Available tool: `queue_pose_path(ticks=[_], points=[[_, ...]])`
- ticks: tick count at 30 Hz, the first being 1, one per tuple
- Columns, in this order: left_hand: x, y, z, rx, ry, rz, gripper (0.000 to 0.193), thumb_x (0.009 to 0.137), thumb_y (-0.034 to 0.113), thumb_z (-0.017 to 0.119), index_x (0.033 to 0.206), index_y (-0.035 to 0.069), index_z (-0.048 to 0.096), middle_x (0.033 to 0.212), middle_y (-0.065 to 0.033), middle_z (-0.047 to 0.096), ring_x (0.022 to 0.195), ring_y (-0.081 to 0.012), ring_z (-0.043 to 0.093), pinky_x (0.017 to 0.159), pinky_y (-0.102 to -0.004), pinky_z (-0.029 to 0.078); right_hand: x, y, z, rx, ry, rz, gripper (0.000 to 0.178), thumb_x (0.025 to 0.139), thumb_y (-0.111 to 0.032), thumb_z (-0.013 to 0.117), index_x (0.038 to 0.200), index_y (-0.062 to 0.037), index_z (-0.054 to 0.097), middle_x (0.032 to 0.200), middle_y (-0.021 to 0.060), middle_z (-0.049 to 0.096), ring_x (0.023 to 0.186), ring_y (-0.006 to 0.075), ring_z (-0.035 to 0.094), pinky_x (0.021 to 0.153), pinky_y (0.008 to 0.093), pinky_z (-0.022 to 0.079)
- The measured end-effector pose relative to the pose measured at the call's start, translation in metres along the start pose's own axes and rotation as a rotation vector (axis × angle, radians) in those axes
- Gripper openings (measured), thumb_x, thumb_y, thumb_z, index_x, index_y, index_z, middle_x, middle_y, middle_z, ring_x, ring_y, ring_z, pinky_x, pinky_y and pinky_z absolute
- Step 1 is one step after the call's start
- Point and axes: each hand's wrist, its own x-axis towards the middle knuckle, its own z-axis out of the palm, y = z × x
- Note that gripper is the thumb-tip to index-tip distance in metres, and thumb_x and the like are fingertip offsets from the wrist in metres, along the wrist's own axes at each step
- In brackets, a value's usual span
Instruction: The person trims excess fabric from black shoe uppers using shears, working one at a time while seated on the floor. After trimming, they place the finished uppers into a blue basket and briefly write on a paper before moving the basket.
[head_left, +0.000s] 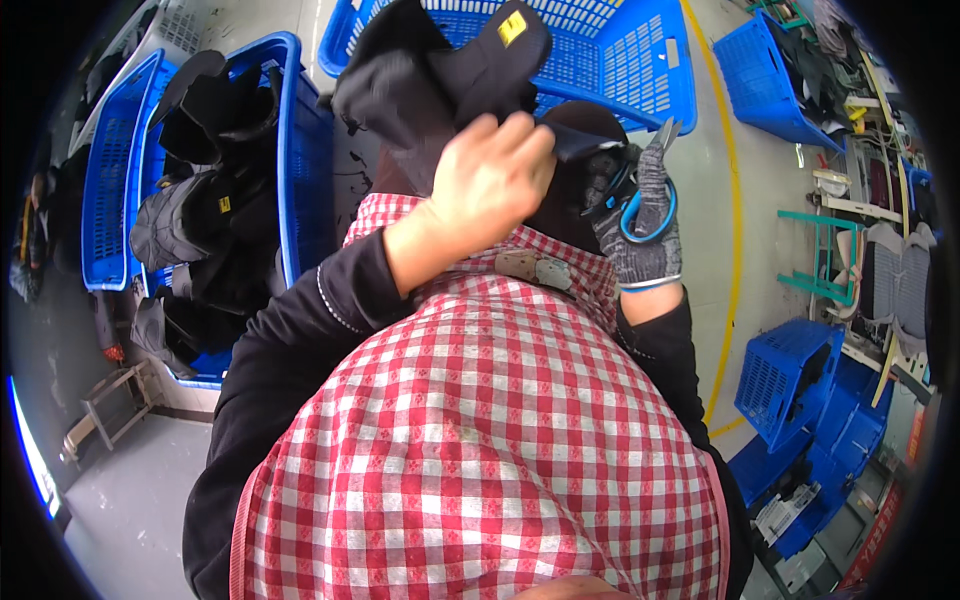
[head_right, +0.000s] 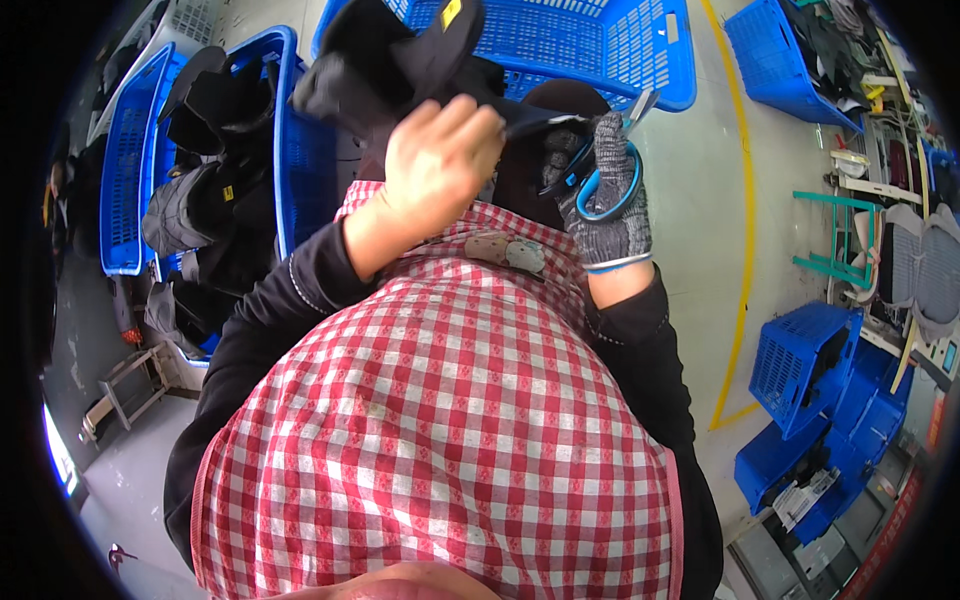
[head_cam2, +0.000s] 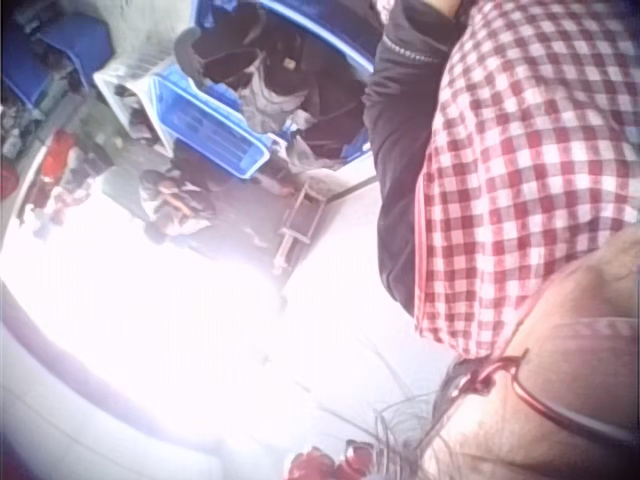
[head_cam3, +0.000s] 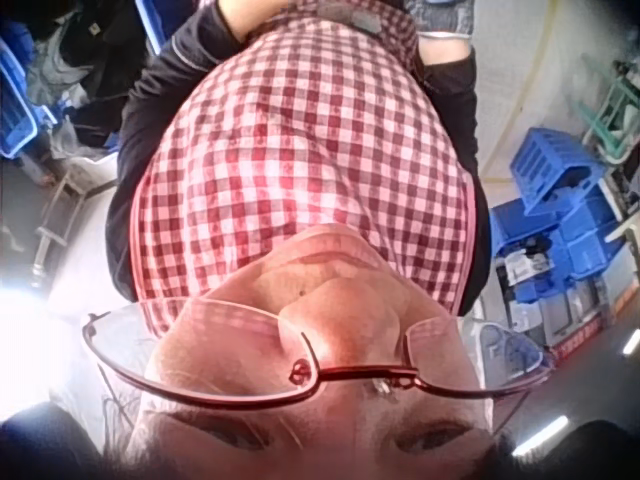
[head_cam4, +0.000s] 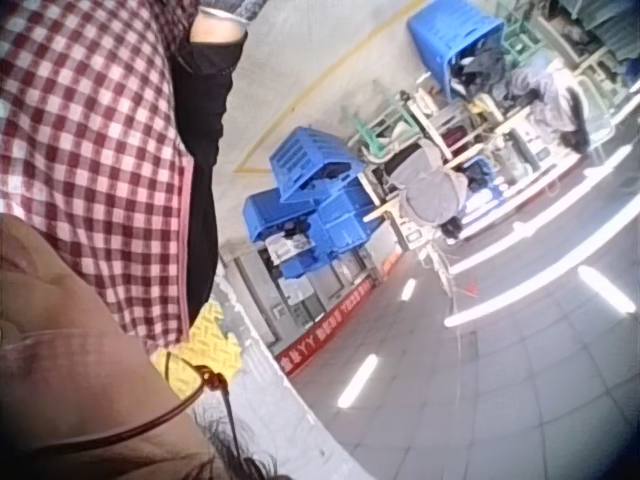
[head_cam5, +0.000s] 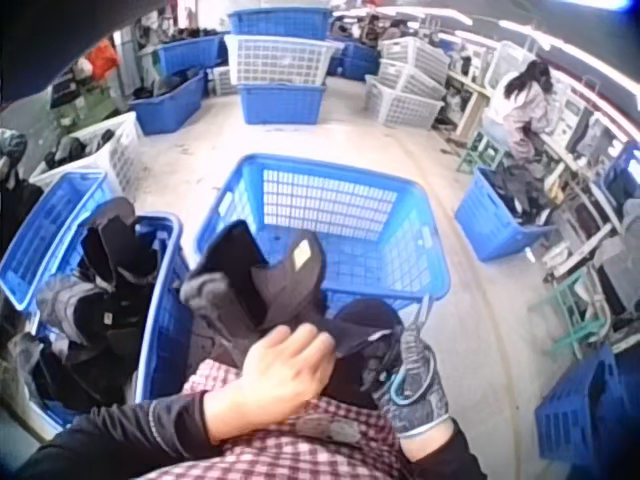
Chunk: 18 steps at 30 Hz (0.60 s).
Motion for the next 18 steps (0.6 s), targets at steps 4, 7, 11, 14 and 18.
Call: queue_pose_path(ticks=[4,7,11,14,18], points=[[-0.029,0.006,0.001,-0.096,-0.098,0.017,0.012,0.068,0.009,0.070,0.078,0.002,0.068,0.102,-0.0048,0.066,0.088,-0.0185,0.060,0.076,-0.0325,0.044,0.012,0.024,-0.035,-0.126,0.253,-0.030,0.038,0.092,-0.009,0.073,0.125,-0.0054,0.055,0.098,0.0128,0.066,0.072,0.0191,0.065,0.060,0.0326,0.056],[-0.043,-0.007,-0.004,-0.029,-0.139,0.119,0.014,0.069,0.011,0.068,0.081,0.004,0.069,0.089,-0.0047,0.057,0.090,-0.0197,0.060,0.085,-0.0337,0.045,0.018,0.034,-0.044,-0.329,0.343,-0.093,0.045,0.088,-0.004,0.077,0.127,-0.0035,0.053,0.103,0.0138,0.067,0.075,0.0192,0.066,0.063,0.0331,0.058],[-0.035,-0.023,-0.018,-0.151,-0.057,0.081,0.020,0.071,0.011,0.068,0.089,0.004,0.070,0.088,-0.0047,0.058,0.085,-0.0203,0.060,0.081,-0.0348,0.044,0.021,0.022,-0.032,-0.773,0.220,-0.295,0.057,0.080,0.011,0.076,0.130,-0.0023,0.052,0.119,0.0147,0.063,0.104,0.0218,0.066,0.088,0.0324,0.058],[-0.019,-0.048,-0.031,-0.419,-0.026,-0.073,0.015,0.073,0.006,0.077,0.088,0.007,0.075,0.084,-0.0053,0.064,0.082,-0.0197,0.063,0.079,-0.0345,0.043,0.022,0.004,-0.017,-0.759,0.099,-0.427,0.062,0.077,0.012,0.076,0.131,-0.0037,0.049,0.124,0.0122,0.061,0.112,0.0231,0.064,0.097,0.0331,0.055],[-0.012,-0.082,-0.027,-1.257,-0.333,-0.662,0.019,0.090,0.010,0.077,0.105,-0.002,0.077,0.092,-0.0048,0.073,0.080,-0.0139,0.071,0.078,-0.0255,0.058,0.031,-0.001,-0.019,-0.713,-0.097,-0.612,0.066,0.078,0.012,0.077,0.132,-0.0097,0.047,0.121,0.0069,0.058,0.108,0.0183,0.064,0.090,0.0317,0.058]])
